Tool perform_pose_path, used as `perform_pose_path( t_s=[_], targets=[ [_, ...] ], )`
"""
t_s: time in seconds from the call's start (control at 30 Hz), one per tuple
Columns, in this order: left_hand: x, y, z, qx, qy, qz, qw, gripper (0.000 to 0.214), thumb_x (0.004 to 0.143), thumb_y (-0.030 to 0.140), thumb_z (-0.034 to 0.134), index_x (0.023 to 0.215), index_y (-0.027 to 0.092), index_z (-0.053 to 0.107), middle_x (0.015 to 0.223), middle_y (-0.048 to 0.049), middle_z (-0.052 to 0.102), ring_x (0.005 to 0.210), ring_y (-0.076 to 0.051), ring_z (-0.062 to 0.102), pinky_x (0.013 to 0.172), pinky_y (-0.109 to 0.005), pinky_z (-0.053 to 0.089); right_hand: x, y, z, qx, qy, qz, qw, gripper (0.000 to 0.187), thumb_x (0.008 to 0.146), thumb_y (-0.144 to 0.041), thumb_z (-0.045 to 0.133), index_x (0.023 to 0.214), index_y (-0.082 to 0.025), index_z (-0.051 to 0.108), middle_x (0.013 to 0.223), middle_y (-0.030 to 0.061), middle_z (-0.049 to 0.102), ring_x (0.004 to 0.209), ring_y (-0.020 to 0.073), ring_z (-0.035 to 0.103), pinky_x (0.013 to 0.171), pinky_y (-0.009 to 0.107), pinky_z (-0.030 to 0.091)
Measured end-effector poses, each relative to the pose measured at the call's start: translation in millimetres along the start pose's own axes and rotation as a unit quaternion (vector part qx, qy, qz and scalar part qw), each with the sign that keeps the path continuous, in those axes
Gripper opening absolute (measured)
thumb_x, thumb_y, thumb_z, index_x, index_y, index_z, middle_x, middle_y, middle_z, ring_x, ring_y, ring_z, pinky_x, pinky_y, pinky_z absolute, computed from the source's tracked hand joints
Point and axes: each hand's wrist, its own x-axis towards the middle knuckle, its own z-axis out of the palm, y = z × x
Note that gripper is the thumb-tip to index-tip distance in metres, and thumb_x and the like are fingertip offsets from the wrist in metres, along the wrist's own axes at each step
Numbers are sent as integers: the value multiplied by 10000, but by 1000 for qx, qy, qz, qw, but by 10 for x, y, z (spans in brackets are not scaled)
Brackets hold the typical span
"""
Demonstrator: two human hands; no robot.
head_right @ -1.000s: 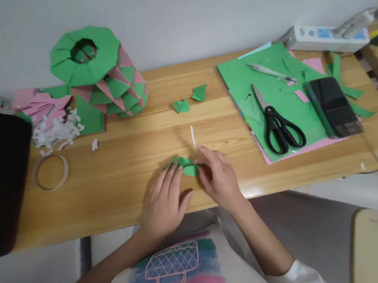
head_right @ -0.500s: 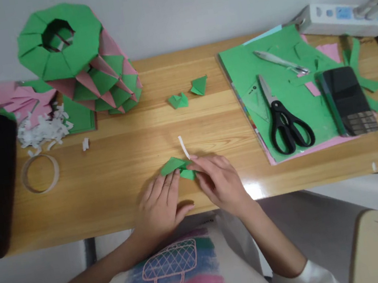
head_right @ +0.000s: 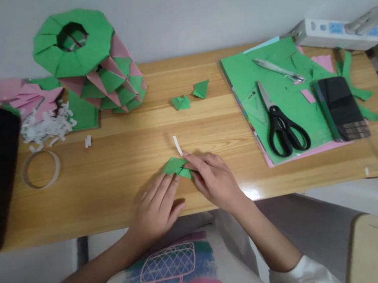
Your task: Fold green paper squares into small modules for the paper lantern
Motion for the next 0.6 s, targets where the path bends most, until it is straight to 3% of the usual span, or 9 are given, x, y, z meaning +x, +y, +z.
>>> perform_pose_path(
  t_s=[0.13, 0.4, 0.6],
  targets=[
    [-58, -21, 13, -29, 21, 32, 999, 418, 933, 313, 471, 1259, 71, 572, 1233, -178, 662, 1197, -296, 587, 1016, -421, 448, 8, -7, 14, 1, 1, 5, 1000, 658, 868, -96, 504, 1458, -281, 278, 1029, 67, 731, 979, 261, 653, 814, 429, 510],
    [-46, -17, 21, -26, -36, 17, 999, 514, 932, 363, 476, 1331, 41, 510, 1300, -196, 613, 1236, -316, 545, 1042, -440, 410, 22, -41, 41, -27, 15, -2, 1000, 606, 877, -80, 478, 1432, -264, 318, 1016, 69, 731, 944, 257, 653, 788, 422, 510],
    [-1, -7, -22, 14, -39, 29, 999, 524, 928, 396, 471, 1282, 19, 552, 1263, -197, 638, 1187, -324, 575, 999, -433, 427, 22, -37, 64, -39, 29, -10, 999, 537, 889, -85, 478, 1395, -240, 388, 983, 73, 739, 887, 249, 656, 744, 393, 503]
  ],
)
